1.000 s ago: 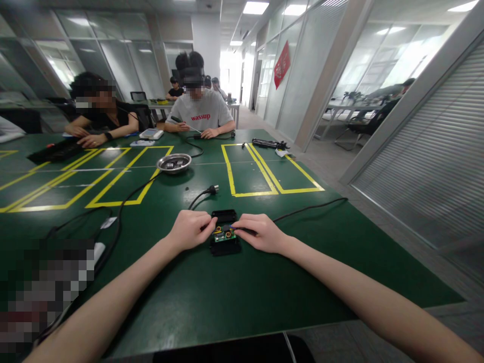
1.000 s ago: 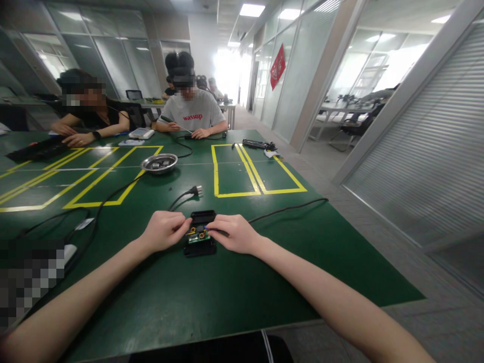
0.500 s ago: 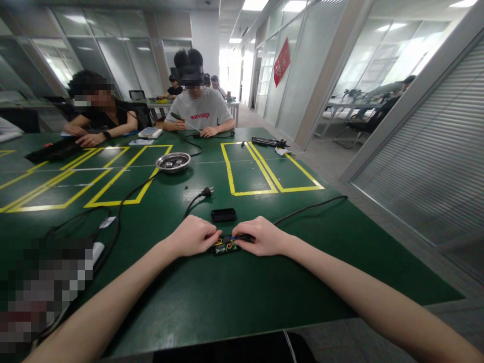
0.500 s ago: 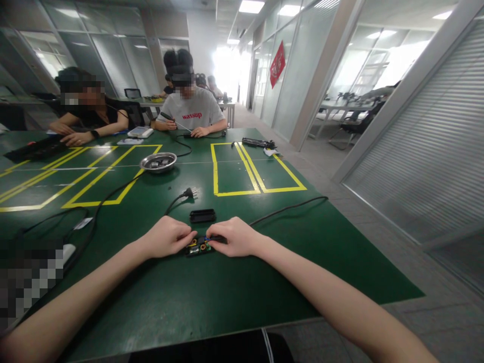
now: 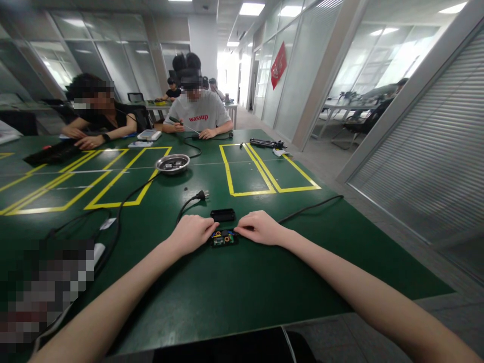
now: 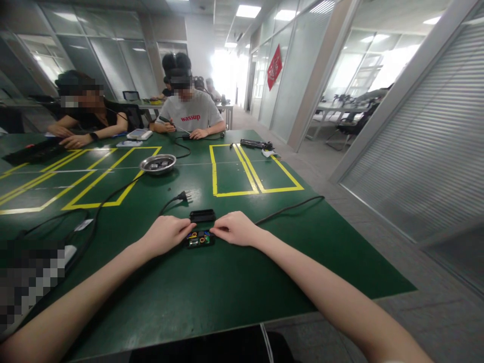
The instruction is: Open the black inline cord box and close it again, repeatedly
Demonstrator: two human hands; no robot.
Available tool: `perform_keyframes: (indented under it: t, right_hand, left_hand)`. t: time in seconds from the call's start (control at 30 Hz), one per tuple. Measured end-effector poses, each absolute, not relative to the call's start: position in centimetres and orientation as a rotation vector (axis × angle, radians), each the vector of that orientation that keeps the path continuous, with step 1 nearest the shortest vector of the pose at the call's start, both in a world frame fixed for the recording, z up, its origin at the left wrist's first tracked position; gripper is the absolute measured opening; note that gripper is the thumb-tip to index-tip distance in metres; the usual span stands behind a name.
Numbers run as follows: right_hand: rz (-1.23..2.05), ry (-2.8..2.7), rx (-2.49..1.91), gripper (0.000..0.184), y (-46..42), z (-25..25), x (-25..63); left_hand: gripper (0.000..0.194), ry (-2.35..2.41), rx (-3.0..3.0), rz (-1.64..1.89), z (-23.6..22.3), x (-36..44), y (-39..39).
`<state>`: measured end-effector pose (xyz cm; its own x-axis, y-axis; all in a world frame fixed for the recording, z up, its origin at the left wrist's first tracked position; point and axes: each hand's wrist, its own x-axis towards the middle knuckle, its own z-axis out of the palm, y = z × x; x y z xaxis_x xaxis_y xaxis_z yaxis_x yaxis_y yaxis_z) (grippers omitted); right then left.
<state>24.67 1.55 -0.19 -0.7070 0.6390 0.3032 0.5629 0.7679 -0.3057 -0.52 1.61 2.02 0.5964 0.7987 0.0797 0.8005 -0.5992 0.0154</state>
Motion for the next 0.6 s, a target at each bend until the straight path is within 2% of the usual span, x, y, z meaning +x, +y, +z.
perform_keyframes:
  t: [0.3,0.6]
  right_hand:
    - [0.147,-2.593,-0.941,0.03,1.61,-0.33,24.33]
    - [-0.038,-2.634,-1.058,0.032,1.73,-0.88,23.69]
  left_hand:
    - [0.041,-1.264,-2.827,-0.114,2.04,-0.54,1.47]
    - [0.043,-1.412,-2.732,-0.041,1.94,0.13,1.46]
